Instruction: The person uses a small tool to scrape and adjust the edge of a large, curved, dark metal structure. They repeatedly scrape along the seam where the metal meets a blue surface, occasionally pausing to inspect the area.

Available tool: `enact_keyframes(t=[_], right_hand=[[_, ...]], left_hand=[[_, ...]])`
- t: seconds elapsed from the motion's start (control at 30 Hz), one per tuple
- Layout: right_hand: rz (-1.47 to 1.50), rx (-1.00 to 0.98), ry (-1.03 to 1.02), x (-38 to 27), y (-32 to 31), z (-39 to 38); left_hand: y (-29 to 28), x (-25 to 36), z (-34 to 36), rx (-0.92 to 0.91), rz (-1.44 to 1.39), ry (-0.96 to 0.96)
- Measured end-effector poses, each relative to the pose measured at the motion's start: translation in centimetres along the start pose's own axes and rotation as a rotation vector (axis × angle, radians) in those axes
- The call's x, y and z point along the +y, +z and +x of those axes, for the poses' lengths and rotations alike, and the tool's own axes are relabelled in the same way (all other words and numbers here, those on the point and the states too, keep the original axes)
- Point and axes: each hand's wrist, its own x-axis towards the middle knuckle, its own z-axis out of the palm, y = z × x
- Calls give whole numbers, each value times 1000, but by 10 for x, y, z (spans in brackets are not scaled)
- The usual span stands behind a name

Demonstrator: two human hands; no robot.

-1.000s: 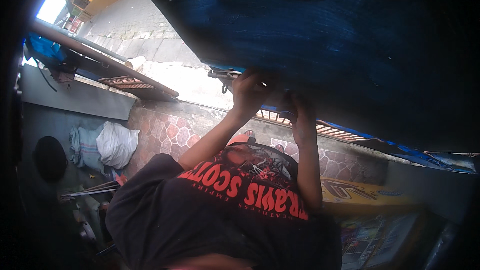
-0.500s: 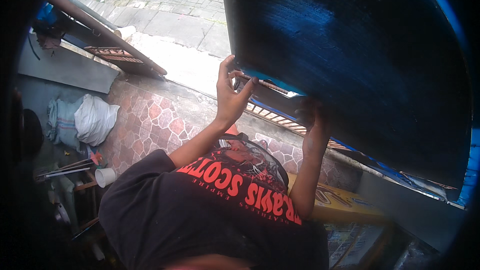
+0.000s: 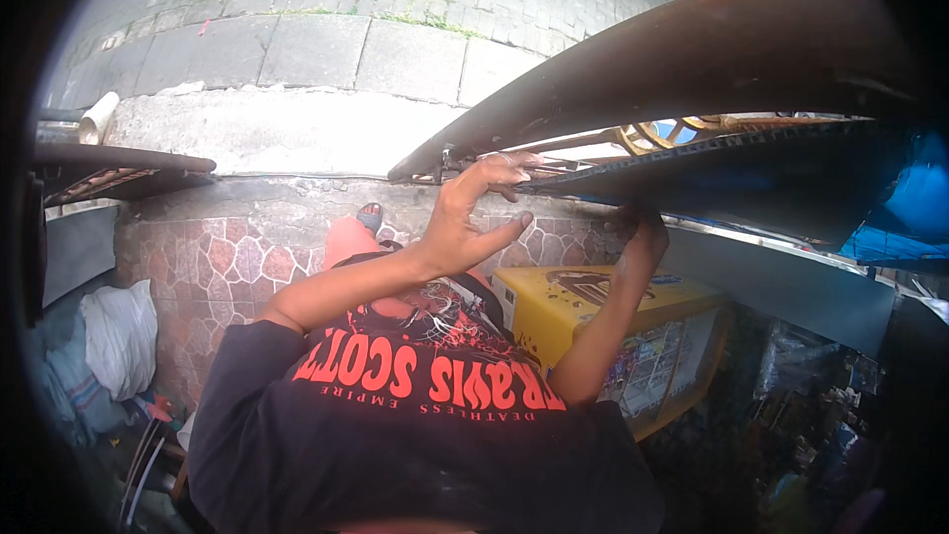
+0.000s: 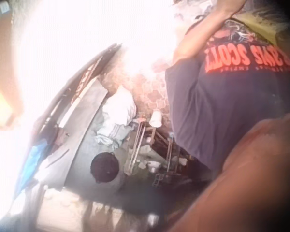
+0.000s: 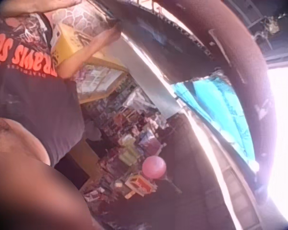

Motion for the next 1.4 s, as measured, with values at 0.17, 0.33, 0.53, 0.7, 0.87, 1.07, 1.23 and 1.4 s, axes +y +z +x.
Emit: enact_keyframes(t=[0.17, 0.33, 0.53, 0.7, 0.87, 1.07, 1.23, 1.4], right_hand=[[-162, 25, -2, -22, 8, -9], [-60, 54, 22, -10, 5, -9], [570, -101, 226, 8, -6, -3], [975, -274, 299, 14, 4, -8], [1186, -392, 349, 33, 10, 1], [931, -354, 248, 24, 21, 2], [968, -594, 311, 22, 19, 9], [868, -716, 436, 43, -21, 16]], left_hand=[[-8, -3, 3, -78, -113, -84], [-14, 2, 6, -111, -121, -114], [-8, 0, 7, -74, -35, -189], [-2, -5, 3, -27, -26, -226], [6, -7, -4, 135, -161, -223], [2, -15, -3, 219, -116, -162], [34, -23, 4, 335, -464, -127], [73, -49, -11, 414, -479, -273]])
